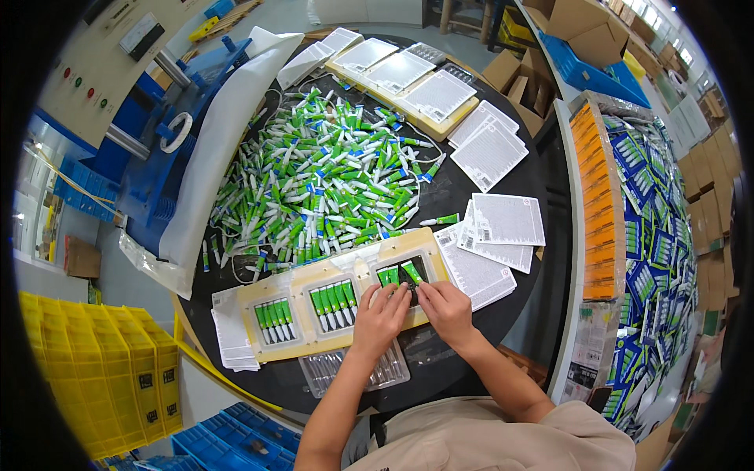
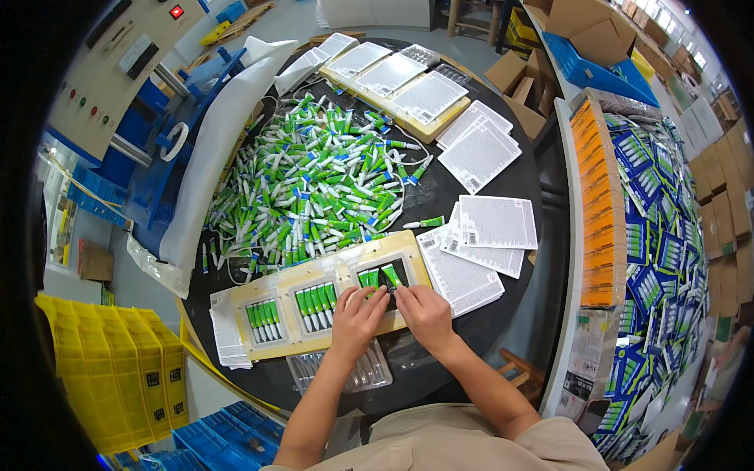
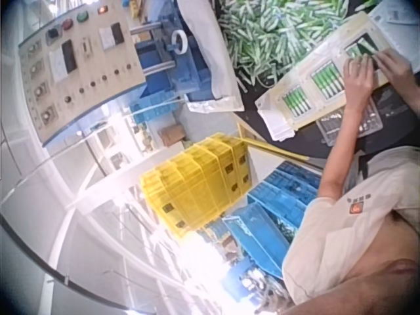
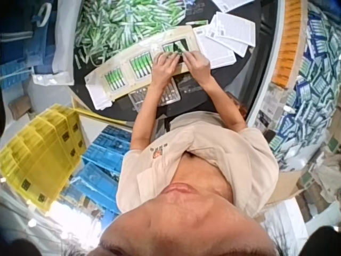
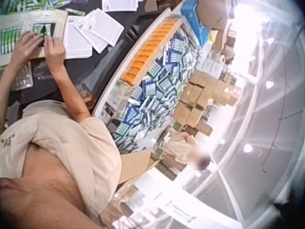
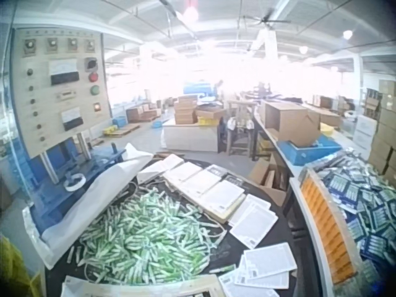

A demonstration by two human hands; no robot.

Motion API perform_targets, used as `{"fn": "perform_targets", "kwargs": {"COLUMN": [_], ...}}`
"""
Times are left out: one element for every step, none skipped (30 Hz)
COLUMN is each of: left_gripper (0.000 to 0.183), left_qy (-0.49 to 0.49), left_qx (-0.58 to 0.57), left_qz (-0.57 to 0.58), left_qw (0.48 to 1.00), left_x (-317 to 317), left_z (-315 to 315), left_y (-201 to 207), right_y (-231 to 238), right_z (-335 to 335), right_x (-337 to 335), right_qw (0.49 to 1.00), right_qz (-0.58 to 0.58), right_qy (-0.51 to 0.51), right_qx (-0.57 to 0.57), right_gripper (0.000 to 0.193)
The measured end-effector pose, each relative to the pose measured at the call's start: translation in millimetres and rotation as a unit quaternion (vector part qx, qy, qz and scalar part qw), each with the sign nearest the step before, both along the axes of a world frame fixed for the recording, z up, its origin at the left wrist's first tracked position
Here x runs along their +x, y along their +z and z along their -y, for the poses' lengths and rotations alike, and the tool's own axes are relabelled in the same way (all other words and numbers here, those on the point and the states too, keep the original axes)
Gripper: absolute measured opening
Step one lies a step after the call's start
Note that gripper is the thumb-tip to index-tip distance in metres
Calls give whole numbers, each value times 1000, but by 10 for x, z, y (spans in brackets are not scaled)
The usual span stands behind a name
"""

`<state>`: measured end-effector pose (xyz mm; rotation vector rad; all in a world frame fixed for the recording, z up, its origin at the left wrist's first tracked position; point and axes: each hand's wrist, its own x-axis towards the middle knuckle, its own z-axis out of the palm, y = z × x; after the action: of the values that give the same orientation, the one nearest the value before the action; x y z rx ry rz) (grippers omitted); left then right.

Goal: The person places green cylindrical batteries into a wooden jig with three compartments, then covers each compartment with a clear plastic sheet and a white paper label. The person repeats this process multiple times, handling batteries, plastic sheets, and labels by hand.

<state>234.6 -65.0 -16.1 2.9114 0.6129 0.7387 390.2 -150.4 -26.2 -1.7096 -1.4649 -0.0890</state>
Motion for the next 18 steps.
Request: {"fn": "perform_targets", "kwargs": {"left_gripper": [33, 33, 33, 33, 34, 34, 34, 35, 36, 36, 37, 37, 38, 39, 41, 42, 43, 44], "left_qy": [2, 6, 10, 15, 14, 15, 16, 15, 15, 13, 14, 15, 16, 20, 25, 32, 31, 33], "left_qx": [4, 0, -3, -10, -9, -13, -20, -25, -34, -42, -49, -56, -63, -70, -76, -82, -95, -105], "left_qz": [4, 4, 6, 4, 8, 7, 6, 9, 11, 13, 10, 8, 6, 7, 8, 7, 4, 1], "left_qw": [1000, 1000, 1000, 1000, 1000, 1000, 1000, 1000, 999, 999, 999, 998, 998, 997, 997, 996, 995, 994], "left_x": [-2, -1, 1, 7, 10, 10, 7, 0, -8, -21, -35, -47, -59, -67, -76, -91, -104, -117], "left_z": [1, 6, 13, 16, 21, 30, 34, 35, 35, 31, 26, 23, 23, 22, 26, 41, 56, 65], "left_y": [-6, -13, -21, -30, -39, -47, -53, -58, -59, -56, -50, -41, -30, -20, -8, 4, 14, 23], "right_y": [3, 9, 18, 26, 35, 41, 43, 43, 38, 33, 26, 20, 19, 21, 31, 50, 74, 100], "right_z": [-3, -4, -4, -2, -2, 1, 0, -1, -5, -10, -15, -23, -25, -35, -45, -48, -69, -105], "right_x": [-9, -15, -15, -15, -8, -1, 5, 15, 13, 8, -12, -29, -54, -93, -110, -135, -108, -61], "right_qw": [1000, 1000, 1000, 1000, 1000, 1000, 1000, 1000, 1000, 999, 999, 999, 999, 998, 998, 997, 998, 998], "right_qz": [-1, -3, -9, -3, -2, -4, 3, 8, 11, 14, 15, 13, 14, 12, 3, -15, -6, -7], "right_qy": [-3, -3, -6, 3, 7, 11, 15, 20, 29, 30, 35, 41, 43, 46, 44, 49, 56, 54], "right_qx": [2, 5, 13, 8, 7, 1, 6, 6, -3, -4, -14, -13, -27, -30, -40, -59, -35, -27], "right_gripper": [17, 17, 17, 18, 18, 18, 19, 19, 20, 20, 21, 21, 20, 18, 17, 17, 16, 15]}}
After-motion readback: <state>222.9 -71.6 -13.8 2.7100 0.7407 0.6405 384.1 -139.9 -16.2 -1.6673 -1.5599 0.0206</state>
